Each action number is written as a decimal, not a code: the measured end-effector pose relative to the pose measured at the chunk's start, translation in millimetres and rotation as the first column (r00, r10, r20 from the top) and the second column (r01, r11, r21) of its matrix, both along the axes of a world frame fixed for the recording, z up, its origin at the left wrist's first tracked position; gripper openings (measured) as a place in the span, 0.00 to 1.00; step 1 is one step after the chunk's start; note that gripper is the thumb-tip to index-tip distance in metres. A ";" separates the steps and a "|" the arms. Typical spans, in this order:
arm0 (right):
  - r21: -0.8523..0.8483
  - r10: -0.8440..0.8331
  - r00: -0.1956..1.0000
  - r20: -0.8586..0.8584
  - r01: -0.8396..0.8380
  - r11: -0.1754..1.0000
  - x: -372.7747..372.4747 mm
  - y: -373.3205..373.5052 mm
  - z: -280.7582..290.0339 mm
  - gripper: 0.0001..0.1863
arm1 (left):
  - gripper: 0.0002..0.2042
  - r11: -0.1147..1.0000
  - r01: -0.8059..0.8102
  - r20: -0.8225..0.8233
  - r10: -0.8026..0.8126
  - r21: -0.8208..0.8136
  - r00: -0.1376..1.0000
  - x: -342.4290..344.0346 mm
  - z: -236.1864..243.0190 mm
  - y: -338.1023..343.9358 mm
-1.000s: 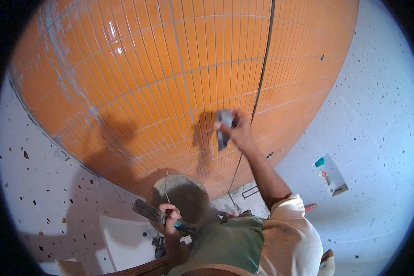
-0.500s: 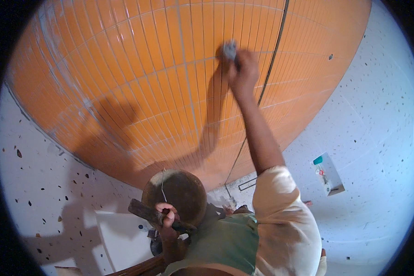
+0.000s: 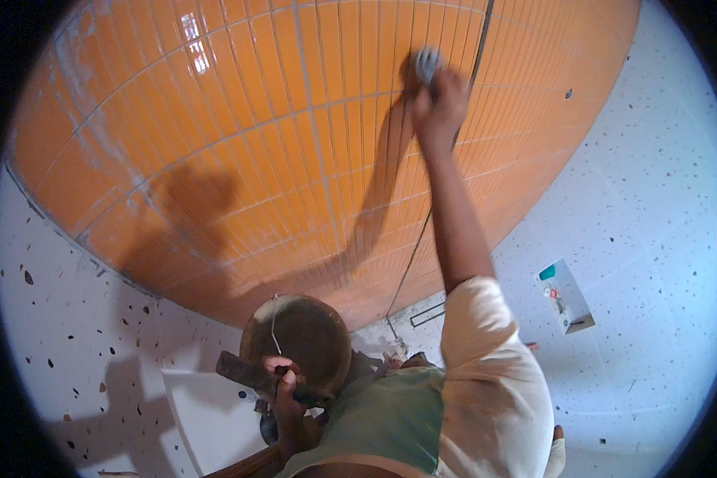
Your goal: The person applies grout to the gaps between orange ceiling tiles using a small tool and wipes the surface with a cloth. The person repeatedly scoops grout from a bowl, fills the tile joints, and cleans excess material from the tile faces.
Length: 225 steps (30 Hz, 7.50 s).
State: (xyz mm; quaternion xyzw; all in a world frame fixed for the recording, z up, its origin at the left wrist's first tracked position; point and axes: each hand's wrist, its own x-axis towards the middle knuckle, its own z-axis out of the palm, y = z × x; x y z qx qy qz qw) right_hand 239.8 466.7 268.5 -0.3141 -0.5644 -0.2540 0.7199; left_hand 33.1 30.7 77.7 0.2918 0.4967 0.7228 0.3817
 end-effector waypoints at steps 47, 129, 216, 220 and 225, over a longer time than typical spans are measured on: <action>-0.289 0.637 0.672 0.378 -0.569 0.770 -182.6 -97.7 -115.7 0.18 | 0.13 0.998 0.050 0.005 -0.049 -0.049 0.999 -2.6 7.3 -7.8; -0.141 0.394 0.434 0.810 -0.509 0.849 -310.1 -148.7 -21.5 0.18 | 0.10 0.999 0.041 -0.026 -0.041 0.020 0.999 -6.2 5.8 -9.8; -0.757 0.800 0.237 -0.552 -0.544 -0.361 -127.8 -269.5 -128.8 0.10 | 0.04 0.994 -0.039 -0.065 0.045 0.099 0.997 3.0 16.6 -12.2; -0.643 0.723 0.206 -0.659 -0.653 -0.400 -120.5 -274.7 -123.4 0.08 | 0.13 0.978 0.013 -0.011 -0.011 0.207 1.000 0.1 -6.5 -0.9; -0.433 0.476 0.132 -0.869 -0.670 -0.603 -93.1 -267.5 -123.6 0.10 | 0.36 0.974 0.078 0.089 -0.099 0.212 0.991 -0.9 -3.4 -4.3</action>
